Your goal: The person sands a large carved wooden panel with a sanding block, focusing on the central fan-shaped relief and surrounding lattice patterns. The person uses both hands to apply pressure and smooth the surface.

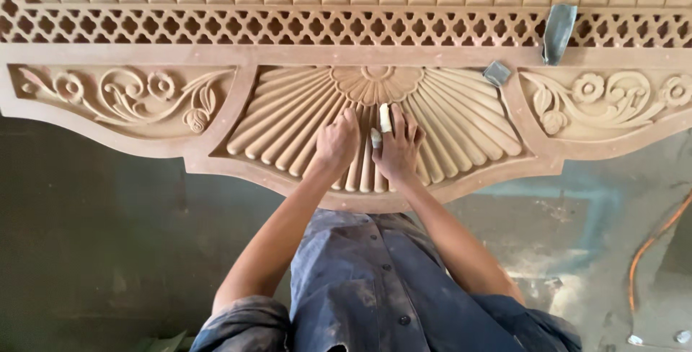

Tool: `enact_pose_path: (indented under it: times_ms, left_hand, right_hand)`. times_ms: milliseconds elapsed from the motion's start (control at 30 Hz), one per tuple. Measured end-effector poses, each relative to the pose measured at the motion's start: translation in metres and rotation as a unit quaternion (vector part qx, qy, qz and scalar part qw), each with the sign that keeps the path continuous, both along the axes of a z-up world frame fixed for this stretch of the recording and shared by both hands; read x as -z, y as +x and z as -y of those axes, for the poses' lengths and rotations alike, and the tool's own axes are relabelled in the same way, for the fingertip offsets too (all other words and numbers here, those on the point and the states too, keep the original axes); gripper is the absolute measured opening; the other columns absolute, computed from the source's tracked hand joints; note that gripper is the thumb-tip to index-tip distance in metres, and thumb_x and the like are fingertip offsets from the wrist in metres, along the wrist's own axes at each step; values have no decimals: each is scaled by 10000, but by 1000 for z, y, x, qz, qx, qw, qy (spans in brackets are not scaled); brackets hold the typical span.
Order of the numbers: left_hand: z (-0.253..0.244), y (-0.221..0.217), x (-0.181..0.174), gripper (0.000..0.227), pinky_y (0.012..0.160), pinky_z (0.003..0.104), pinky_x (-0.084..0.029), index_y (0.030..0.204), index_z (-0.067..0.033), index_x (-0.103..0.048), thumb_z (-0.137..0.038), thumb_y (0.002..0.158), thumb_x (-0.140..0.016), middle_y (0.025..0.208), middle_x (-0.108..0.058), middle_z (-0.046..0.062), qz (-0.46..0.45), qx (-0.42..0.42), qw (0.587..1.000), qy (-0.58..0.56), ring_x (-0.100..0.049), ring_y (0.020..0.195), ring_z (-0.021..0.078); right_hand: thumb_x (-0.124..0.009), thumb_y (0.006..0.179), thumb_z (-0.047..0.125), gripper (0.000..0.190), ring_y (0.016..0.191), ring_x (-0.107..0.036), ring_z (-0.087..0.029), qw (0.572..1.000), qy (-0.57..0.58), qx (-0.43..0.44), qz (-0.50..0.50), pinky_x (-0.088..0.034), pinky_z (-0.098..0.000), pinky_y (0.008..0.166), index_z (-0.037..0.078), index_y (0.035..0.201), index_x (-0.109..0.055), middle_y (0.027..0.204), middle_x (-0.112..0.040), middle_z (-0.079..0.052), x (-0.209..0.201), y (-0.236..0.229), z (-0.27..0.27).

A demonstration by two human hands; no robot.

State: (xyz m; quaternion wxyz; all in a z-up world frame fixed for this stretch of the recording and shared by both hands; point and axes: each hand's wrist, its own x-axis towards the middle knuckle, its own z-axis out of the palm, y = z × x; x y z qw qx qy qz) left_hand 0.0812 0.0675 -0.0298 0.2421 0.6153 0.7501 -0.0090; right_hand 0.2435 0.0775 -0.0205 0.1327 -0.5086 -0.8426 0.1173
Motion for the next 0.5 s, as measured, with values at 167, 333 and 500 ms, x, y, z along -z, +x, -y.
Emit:
enact_pose_path:
  times_ms: [167,333,500]
  left_hand:
    - [5,6,4,167,596,422,-591,1060,-17,-492,-54,902,-532,868,-703,172,-2,21,996,90,-746,761,319]
    - [2,1,6,214,570,430,-587,1054,-5,-485,-51,859,-561,849,-711,171,-5,23,997,73,-742,706,318]
    - [15,0,13,238,666,402,-602,1142,-4,-497,-65,915,-534,870,-718,141,25,30,998,59,-749,789,294]
  right_hand:
    - [-679,963,275,558,1366,-402,-365,1000,11,2,-11,-325,-578,1077,53,1458,-549,1545,-430,-142,2,1,5]
    - [-670,967,288,541,1360,-410,-362,1000,7,1,0,-318,-579,1066,72,1448,-554,1538,-434,-143,-3,-1,1]
    - [-667,975,287,501,1375,-423,-370,1000,0,2,-21,-324,-572,1073,61,1411,-567,1550,-448,-153,-2,1,6]
